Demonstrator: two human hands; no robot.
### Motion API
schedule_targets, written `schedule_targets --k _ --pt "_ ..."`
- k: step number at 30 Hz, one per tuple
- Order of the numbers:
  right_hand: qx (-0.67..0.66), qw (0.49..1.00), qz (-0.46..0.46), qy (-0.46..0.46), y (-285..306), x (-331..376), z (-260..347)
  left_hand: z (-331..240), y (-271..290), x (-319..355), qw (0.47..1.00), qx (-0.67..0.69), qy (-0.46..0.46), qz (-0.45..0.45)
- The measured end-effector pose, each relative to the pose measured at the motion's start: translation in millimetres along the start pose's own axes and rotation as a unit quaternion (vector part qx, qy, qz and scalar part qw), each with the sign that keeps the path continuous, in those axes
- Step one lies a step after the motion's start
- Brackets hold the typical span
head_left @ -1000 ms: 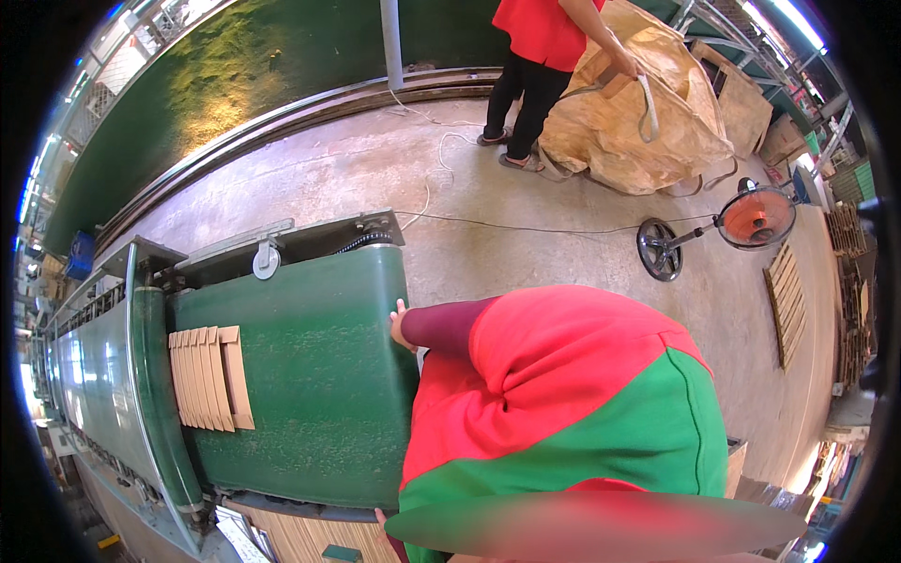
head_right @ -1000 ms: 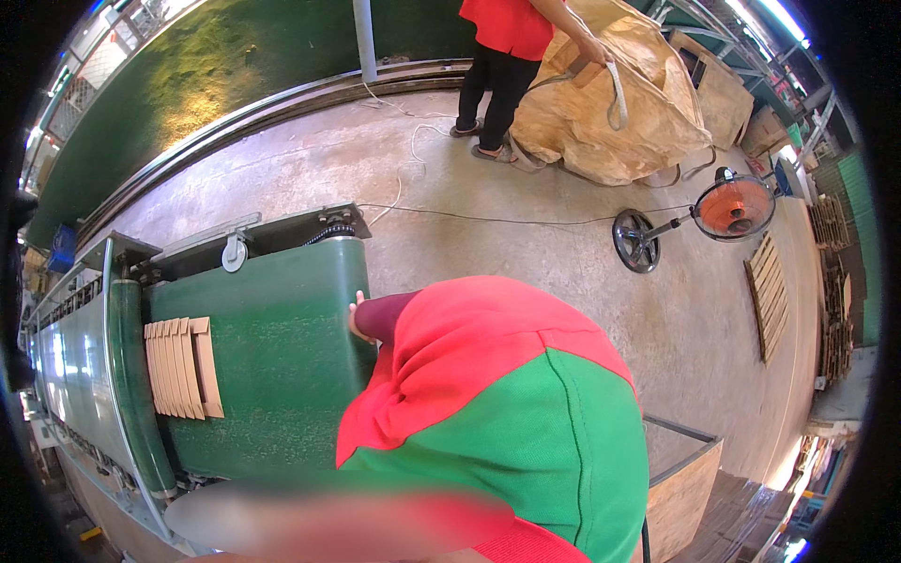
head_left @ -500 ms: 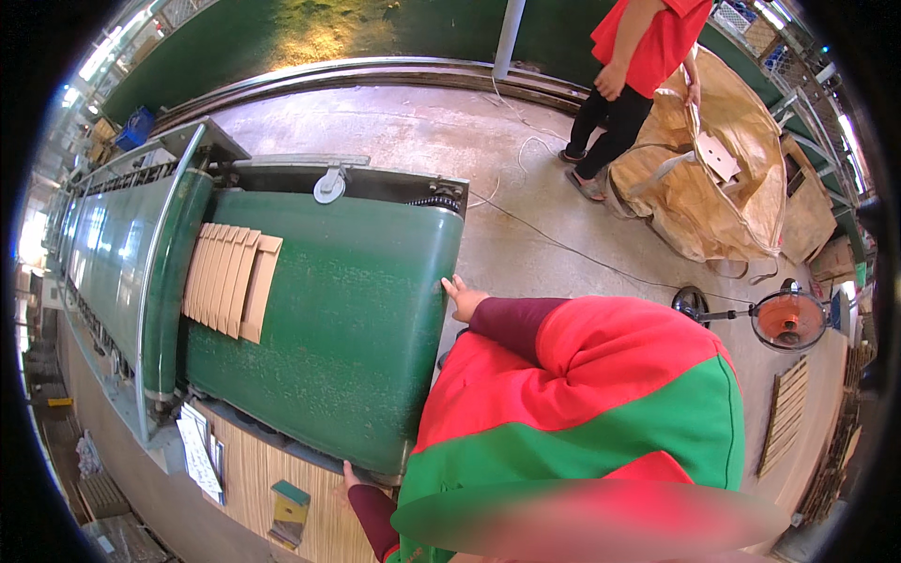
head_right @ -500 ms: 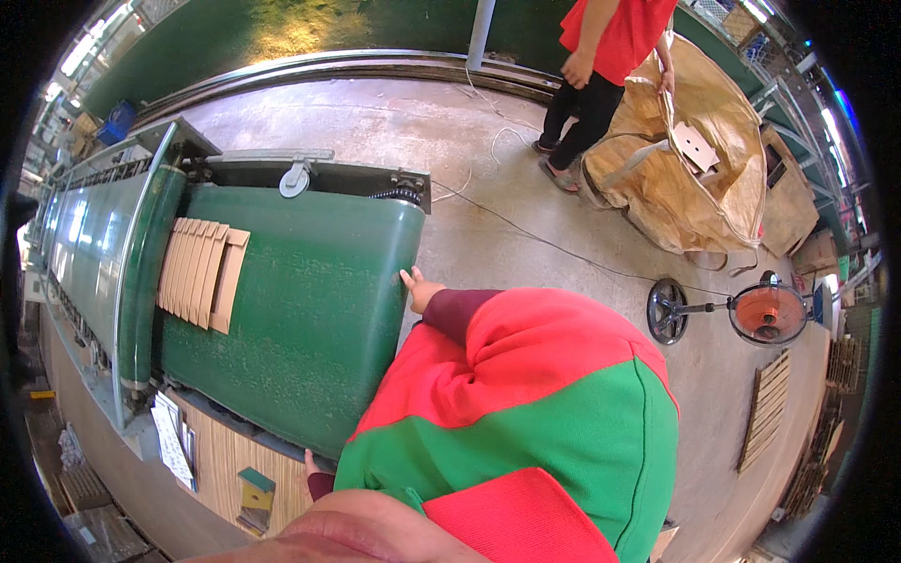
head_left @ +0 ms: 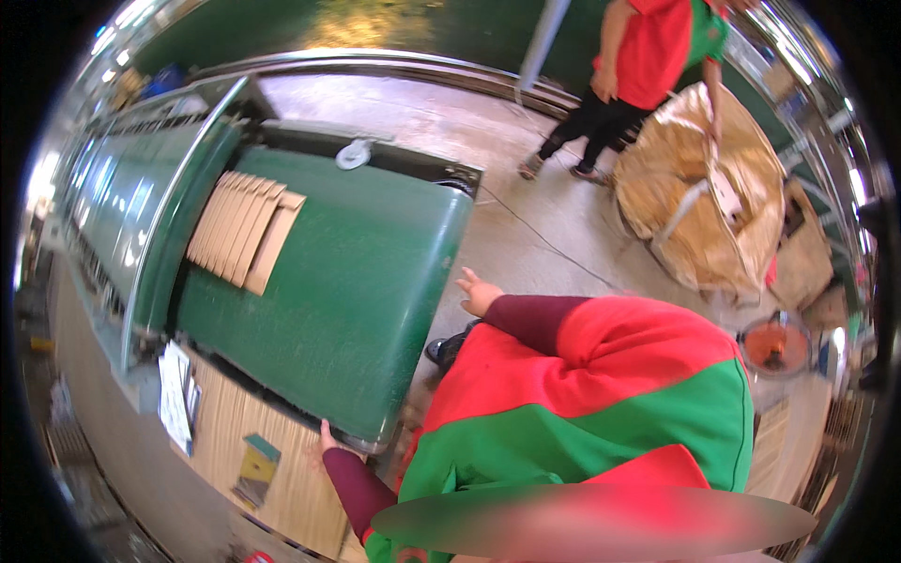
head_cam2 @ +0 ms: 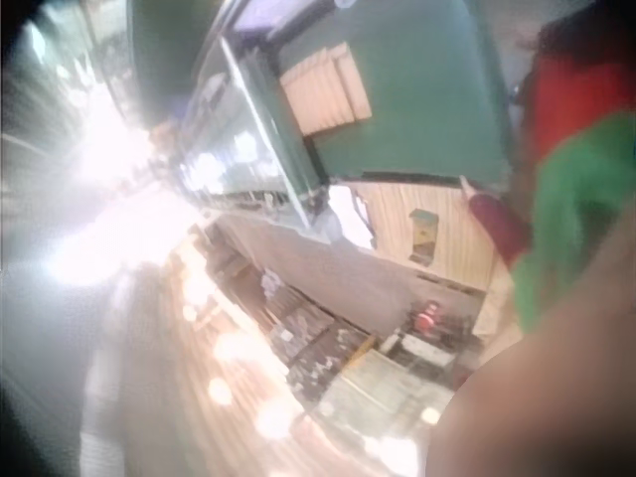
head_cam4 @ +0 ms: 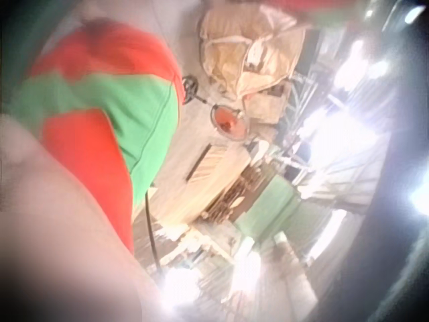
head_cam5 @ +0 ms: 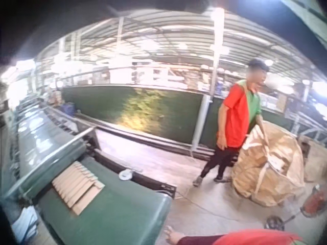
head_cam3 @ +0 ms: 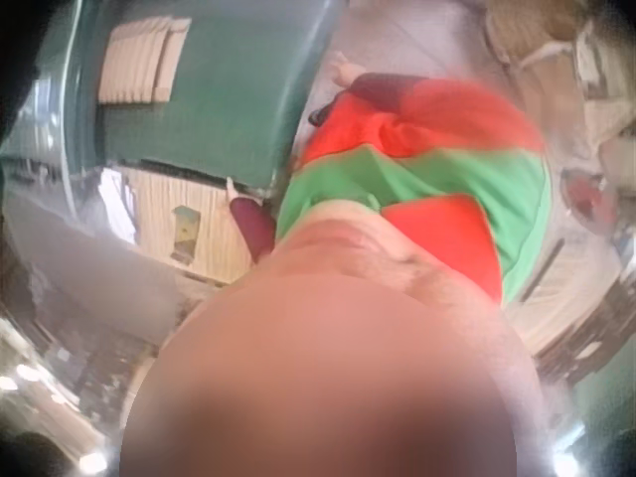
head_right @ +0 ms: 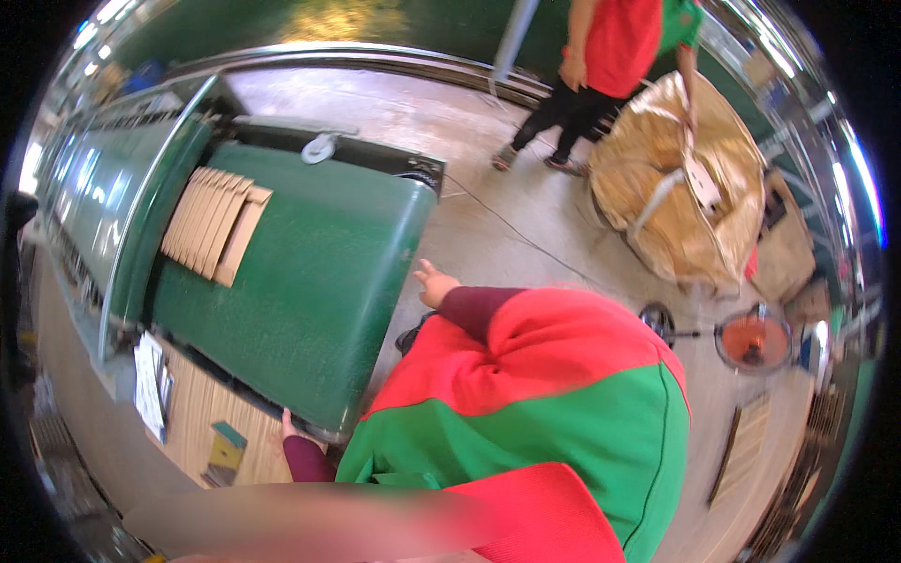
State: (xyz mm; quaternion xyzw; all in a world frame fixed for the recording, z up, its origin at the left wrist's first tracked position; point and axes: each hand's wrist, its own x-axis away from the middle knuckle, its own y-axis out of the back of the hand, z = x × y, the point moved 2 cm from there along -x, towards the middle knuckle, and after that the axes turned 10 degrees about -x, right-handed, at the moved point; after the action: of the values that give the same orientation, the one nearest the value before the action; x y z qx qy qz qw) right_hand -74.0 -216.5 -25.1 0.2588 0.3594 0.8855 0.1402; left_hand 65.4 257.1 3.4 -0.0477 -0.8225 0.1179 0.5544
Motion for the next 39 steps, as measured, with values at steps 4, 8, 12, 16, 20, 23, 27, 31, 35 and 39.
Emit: schedule_targets --k 4,8,12,16,20,23,27,31,35,39 --pt "-0.031 0.997 -0.067 -0.005 -1 6 -22 9 9 -11 0.995 0.071 -0.029 0.058" --pt "-0.106 0.988 -0.089 -0.065 -2 -14 -22 2 32 -19 0.885 -0.267 -0.083 -0.373" --pt "-0.156 0.982 -0.104 0.021 -1 -56 27 -9 38 -21 0.774 -0.409 -0.022 -0.483" --pt "-0.083 0.975 -0.078 0.192 -7 -117 119 -3 33 -15 0.772 -0.404 -0.009 -0.491" --pt "-0.024 0.947 0.008 0.321 -19 -190 218 10 20 -10 0.730 -0.381 -0.063 -0.563" --pt "0.042 0.934 0.023 0.353 -32 -247 280 25 -18 -20 0.664 -0.478 -0.048 -0.573" --pt "0.140 0.901 0.010 0.411 -55 -319 336 50 -110 -40 0.666 -0.470 -0.186 -0.548" --pt "0.191 0.895 0.032 0.401 -72 -357 349 54 -181 -48 0.700 -0.517 -0.290 -0.399" --pt "0.194 0.905 0.074 0.370 -67 -371 357 39 -194 -49 0.746 -0.505 -0.310 -0.304" --pt "0.134 0.905 0.067 0.398 -52 -391 378 25 -207 -49 0.736 -0.423 -0.398 -0.347"
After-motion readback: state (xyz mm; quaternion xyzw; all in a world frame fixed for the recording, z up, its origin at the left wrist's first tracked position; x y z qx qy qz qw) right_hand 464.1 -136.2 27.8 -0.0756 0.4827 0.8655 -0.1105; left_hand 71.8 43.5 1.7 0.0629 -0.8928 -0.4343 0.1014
